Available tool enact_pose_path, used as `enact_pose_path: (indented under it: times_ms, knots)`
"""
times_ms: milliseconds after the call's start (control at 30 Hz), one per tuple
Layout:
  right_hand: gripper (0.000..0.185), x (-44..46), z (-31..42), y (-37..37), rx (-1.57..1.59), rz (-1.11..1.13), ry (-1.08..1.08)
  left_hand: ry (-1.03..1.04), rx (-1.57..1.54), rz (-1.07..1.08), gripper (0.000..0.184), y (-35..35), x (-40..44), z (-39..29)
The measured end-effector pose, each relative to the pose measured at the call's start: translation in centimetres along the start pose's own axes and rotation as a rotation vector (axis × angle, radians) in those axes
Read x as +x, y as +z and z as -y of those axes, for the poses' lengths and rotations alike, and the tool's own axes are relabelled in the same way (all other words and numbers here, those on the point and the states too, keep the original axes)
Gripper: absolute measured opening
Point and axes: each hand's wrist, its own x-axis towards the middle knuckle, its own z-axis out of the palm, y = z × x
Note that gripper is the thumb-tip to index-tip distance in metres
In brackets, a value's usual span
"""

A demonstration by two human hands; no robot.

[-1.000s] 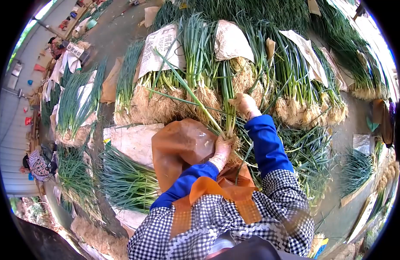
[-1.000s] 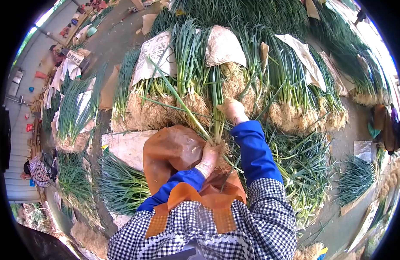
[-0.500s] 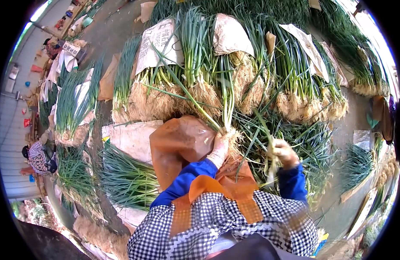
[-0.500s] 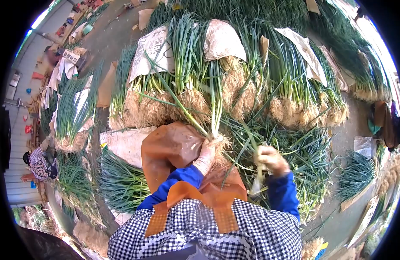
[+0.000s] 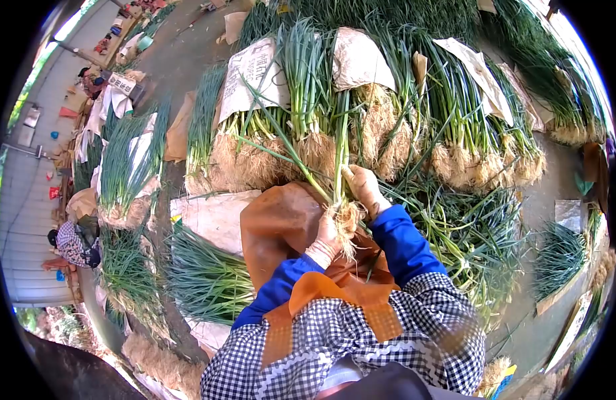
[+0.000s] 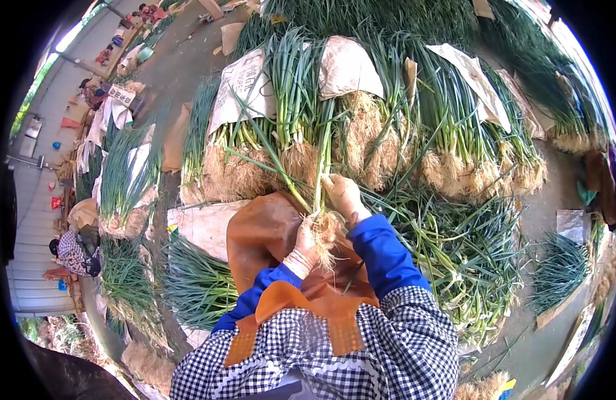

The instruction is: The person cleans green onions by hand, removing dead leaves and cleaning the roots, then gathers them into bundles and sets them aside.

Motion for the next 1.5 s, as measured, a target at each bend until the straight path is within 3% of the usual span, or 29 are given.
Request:
enact_pose_path:
  times_ms: [33,100,167,233,300,367,433,500,567,633,667,700,733,767,833,867,900,967,1033,1100,1167,1200,1233,1267,1367,1400,1500]
  knots:
    - [0.028,-0.9,1.7,-0.9,-0.482,-0.091,-0.08,0.119,0.009,-0.166,0.025,-0.4,0.6,0.6]
    - [0.032,-2.4,2.4,-2.3,-0.554,-0.194,-0.09,0.349,0.034,-0.497,0.026,-0.8,1.5,1.5]
    - [0.034,-4.7,3.4,-5.0,-0.617,-0.167,-0.2,0.361,0.044,-0.488,0.024,-0.4,1.0,1.5]
    - [0.034,-7.0,2.8,-6.2,-0.393,-0.109,-0.231,0.317,0.003,-0.459,0.025,-0.7,1.5,1.3]
    - [0.036,-8.8,4.1,-8.3,0.094,0.131,0.158,0.362,-0.035,-0.511,0.027,-1.0,2.5,1.3]
    - [0.038,-9.5,2.2,-11.7,0.282,0.357,0.314,0.344,-0.016,-0.371,0.029,-1.3,2.0,1.3]
    - [0.033,-9.7,-3.1,-14.7,0.286,0.228,0.406,0.317,-0.033,-0.356,0.028,-1.4,1.7,0.9]
    - [0.027,-9.2,-9.1,-17.7,-1.108,0.001,0.48,0.297,-0.061,-0.35,0.029,-2.6,2.2,1.0]
    - [0.033,-8.4,-9.8,-17.5,-0.941,-0.186,0.109,0.327,-0.009,-0.355,0.029,-1.1,2.3,0.8]
    - [0.042,-6.0,-1.6,-12.4,-0.632,-0.116,0.156,0.356,-0.003,-0.513,0.029,-0.6,2.0,1.6]
    - [0.044,-4.1,-4.8,-8.6,-0.025,-0.101,0.083,0.328,0.045,-0.434,0.028,-2.3,2.3,1.6]
    - [0.04,-3.9,1.0,-6.9,0.324,0.057,0.266,0.334,0.05,-0.423,0.028,-1.6,2.5,1.6]
    - [0.033,-2.5,0.9,-4.9,0.449,0.116,0.236,0.314,0.0,-0.443,0.027,-0.3,2.2,1.8]
    - [0.029,-1.3,-1.3,-2.1,0.448,-0.028,0.115,0.297,-0.048,-0.465,0.025,-0.2,2.0,1.8]
    - [0.028,-1.9,0.0,-0.8,-0.213,-0.264,-0.036,0.294,-0.026,-0.426,0.023,-0.9,1.6,1.7]
    - [0.029,-2.7,0.0,-0.5,-0.316,-0.348,-0.041,0.28,-0.032,-0.335,0.023,-1.4,1.6,1.7]
    - [0.026,-3.7,1.3,-1.2,-0.335,-0.353,-0.075,0.262,-0.038,-0.244,0.022,-1.8,1.6,1.7]
    - [0.025,-6.8,3.4,-3.6,-0.616,-0.09,-0.415,0.232,-0.065,-0.15,0.022,-1.5,1.9,1.8]
    - [0.026,-10.7,3.1,-4.6,-0.297,0.138,-0.308,0.413,-0.113,-0.576,0.022,0.9,2.5,2.1]
    - [0.021,-14.0,4.6,-9.0,-0.04,0.283,-0.079,0.252,-0.232,-0.183,0.018,-3.0,2.6,1.3]
    - [0.025,-14.1,2.0,-13.3,-0.167,0.164,0.231,0.215,-0.332,-0.14,0.016,-3.9,3.0,1.4]
    - [0.027,-13.0,-0.6,-14.9,-0.669,0.192,0.27,0.2,-0.367,-0.125,0.016,-3.9,3.1,1.6]
    - [0.029,-12.1,-2.7,-15.8,-1.169,0.212,0.307,0.297,-0.209,-0.241,0.015,-2.5,2.9,2.5]
    - [0.03,-11.4,-0.7,-15.0,-0.954,0.0,0.054,0.399,-0.041,-0.347,0.014,-1.6,3.2,2.7]
    - [0.043,-5.8,2.6,-9.0,-0.697,-0.179,-0.039,0.425,0.051,-0.289,0.014,-1.6,2.7,3.5]
    - [0.046,-4.2,4.7,-7.9,-0.713,-0.085,0.043,0.415,0.1,-0.204,0.016,-2.5,3.0,3.5]
    - [0.032,-0.4,3.0,-5.4,-0.843,0.012,-0.134,0.591,0.472,-0.312,0.021,-1.9,3.1,3.8]
